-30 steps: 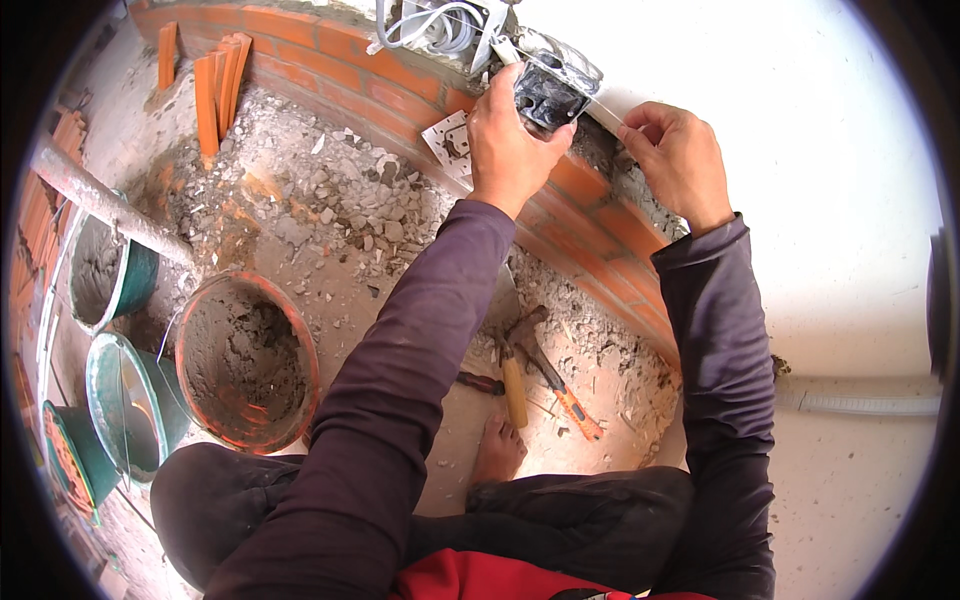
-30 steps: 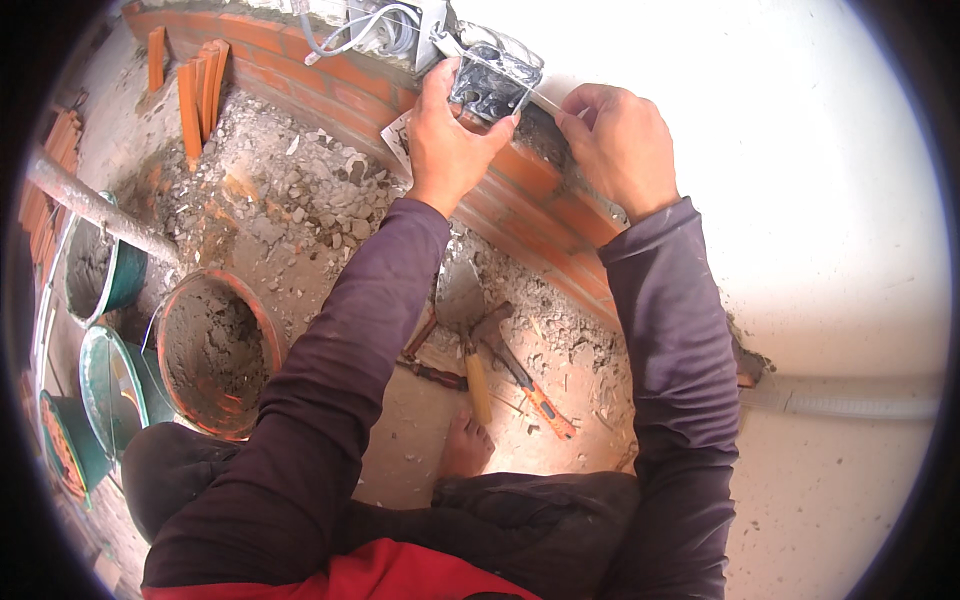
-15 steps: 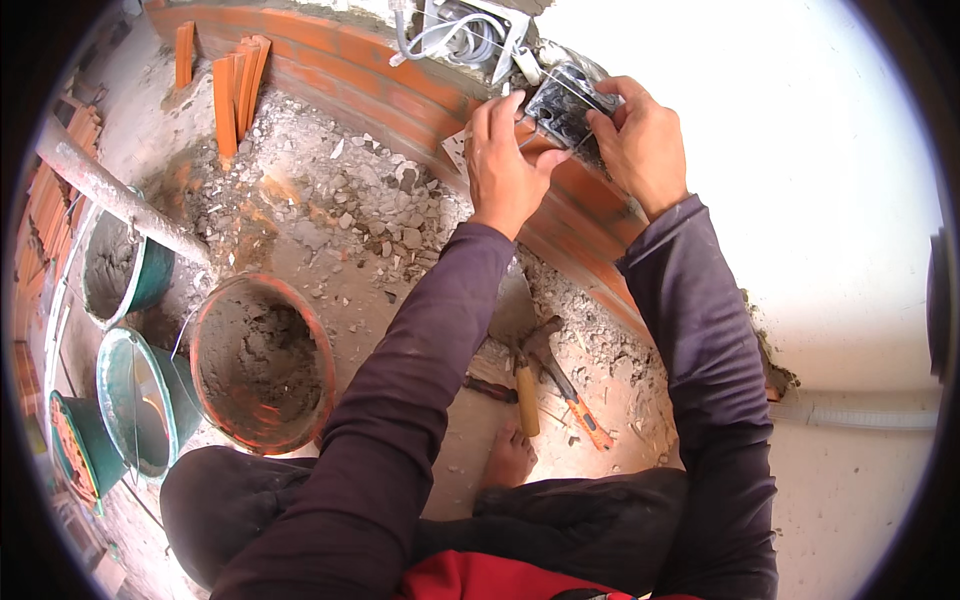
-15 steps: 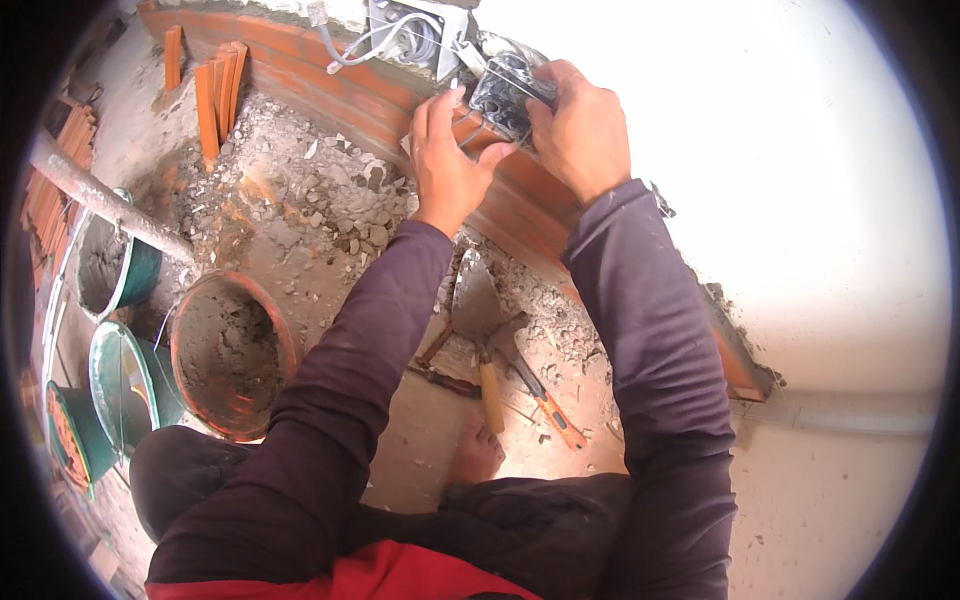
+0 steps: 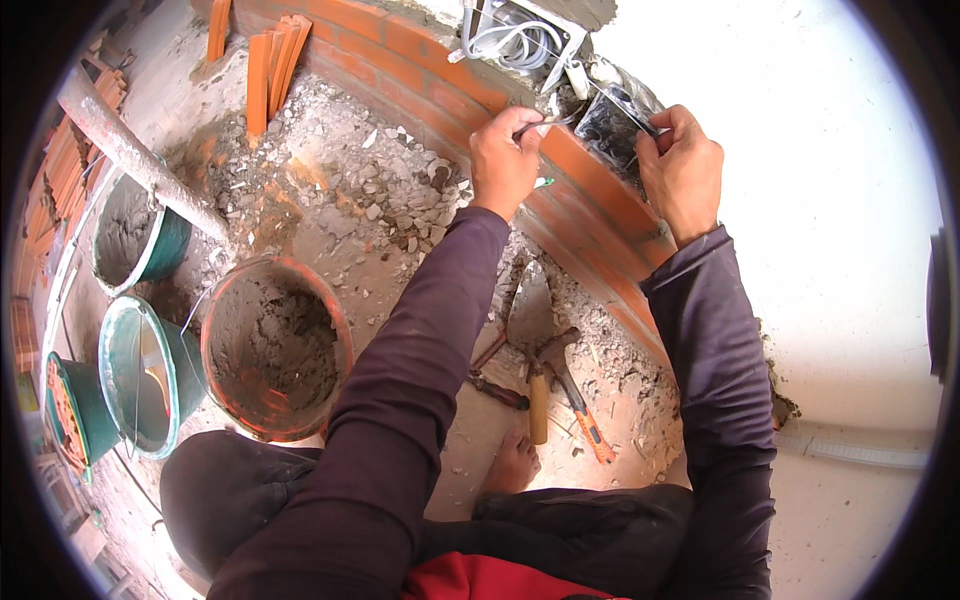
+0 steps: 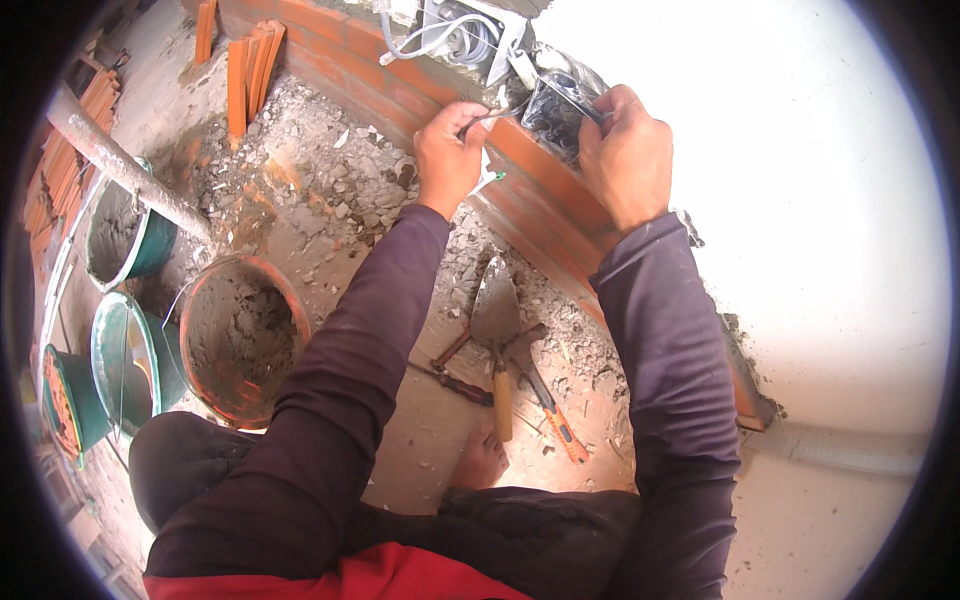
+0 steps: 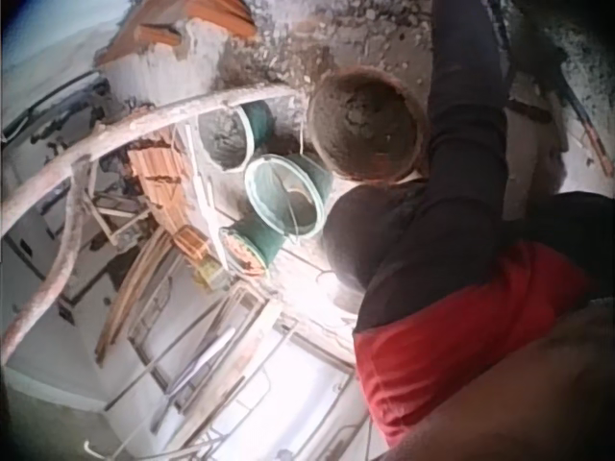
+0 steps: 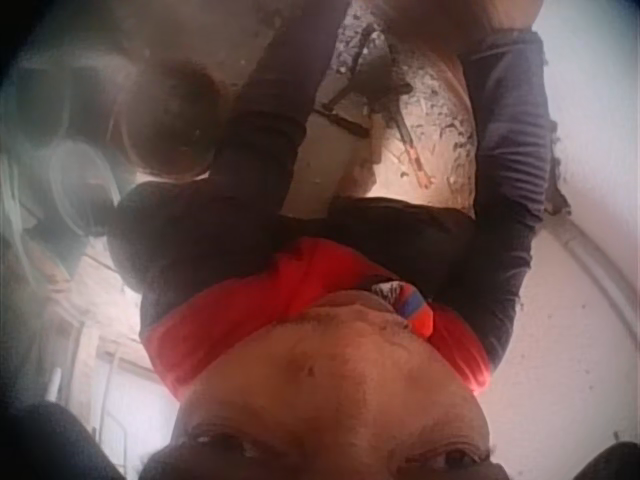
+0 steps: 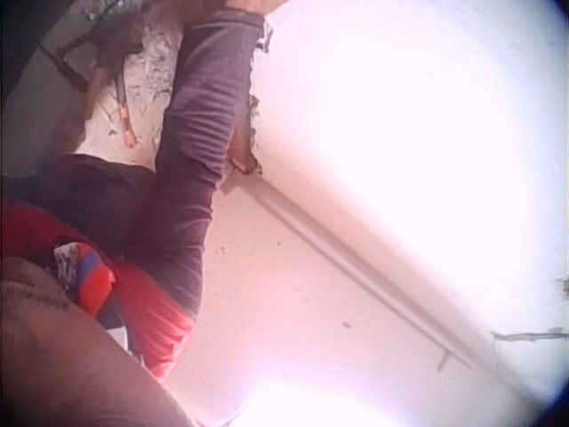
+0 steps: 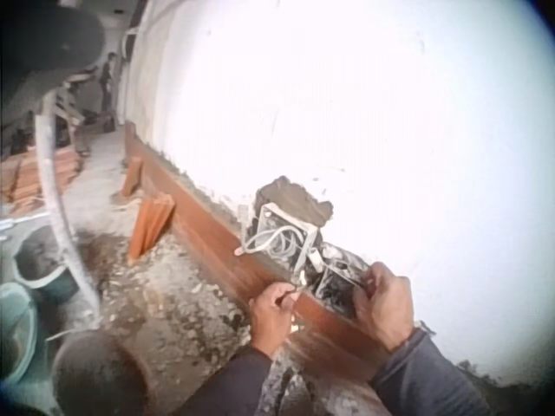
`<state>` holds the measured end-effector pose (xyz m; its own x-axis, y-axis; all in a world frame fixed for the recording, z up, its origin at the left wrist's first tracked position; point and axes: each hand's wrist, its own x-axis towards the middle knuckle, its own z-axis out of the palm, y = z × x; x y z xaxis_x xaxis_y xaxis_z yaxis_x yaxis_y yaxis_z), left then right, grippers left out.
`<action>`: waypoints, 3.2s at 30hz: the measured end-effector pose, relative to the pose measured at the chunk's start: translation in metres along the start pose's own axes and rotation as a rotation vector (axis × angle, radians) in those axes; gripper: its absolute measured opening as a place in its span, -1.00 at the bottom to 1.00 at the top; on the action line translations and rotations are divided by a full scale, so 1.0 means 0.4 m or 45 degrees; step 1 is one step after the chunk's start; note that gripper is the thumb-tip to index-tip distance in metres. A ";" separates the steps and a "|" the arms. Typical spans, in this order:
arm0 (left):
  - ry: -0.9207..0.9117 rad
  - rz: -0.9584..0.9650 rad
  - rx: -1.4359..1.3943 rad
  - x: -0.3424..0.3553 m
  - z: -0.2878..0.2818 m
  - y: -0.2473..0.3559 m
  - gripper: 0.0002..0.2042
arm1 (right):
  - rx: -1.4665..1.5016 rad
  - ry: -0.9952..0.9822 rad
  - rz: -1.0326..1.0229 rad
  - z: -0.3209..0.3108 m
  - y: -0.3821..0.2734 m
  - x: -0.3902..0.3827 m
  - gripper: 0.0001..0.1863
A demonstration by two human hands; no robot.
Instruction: The person uses a hammer and chisel to carve an opening in a brick wall, applies mortar with a trowel, and fits an electrical box into the opening.
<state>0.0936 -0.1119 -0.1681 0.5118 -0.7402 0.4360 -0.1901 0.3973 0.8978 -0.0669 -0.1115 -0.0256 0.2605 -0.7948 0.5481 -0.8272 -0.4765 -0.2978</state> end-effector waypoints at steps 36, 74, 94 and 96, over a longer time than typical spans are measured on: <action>0.260 0.237 0.135 -0.060 0.153 0.084 -0.13 | -0.022 -0.193 0.041 -0.024 -0.009 0.004 -0.78; 0.338 0.225 0.076 -0.062 0.182 0.098 -0.12 | 0.102 -0.254 0.122 -0.141 0.077 0.009 -0.64; 0.354 0.108 0.038 -0.063 0.172 0.113 -0.16 | 0.147 -0.262 0.155 -0.139 0.092 0.001 -0.69; 0.344 0.106 0.042 -0.063 0.170 0.116 -0.16 | 0.141 -0.294 0.134 -0.136 0.086 -0.002 -0.70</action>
<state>0.0149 -0.1117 -0.1334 0.6972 -0.5324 0.4800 -0.2660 0.4297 0.8629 -0.1226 -0.1068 0.0060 0.2930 -0.9006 0.3210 -0.7995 -0.4149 -0.4344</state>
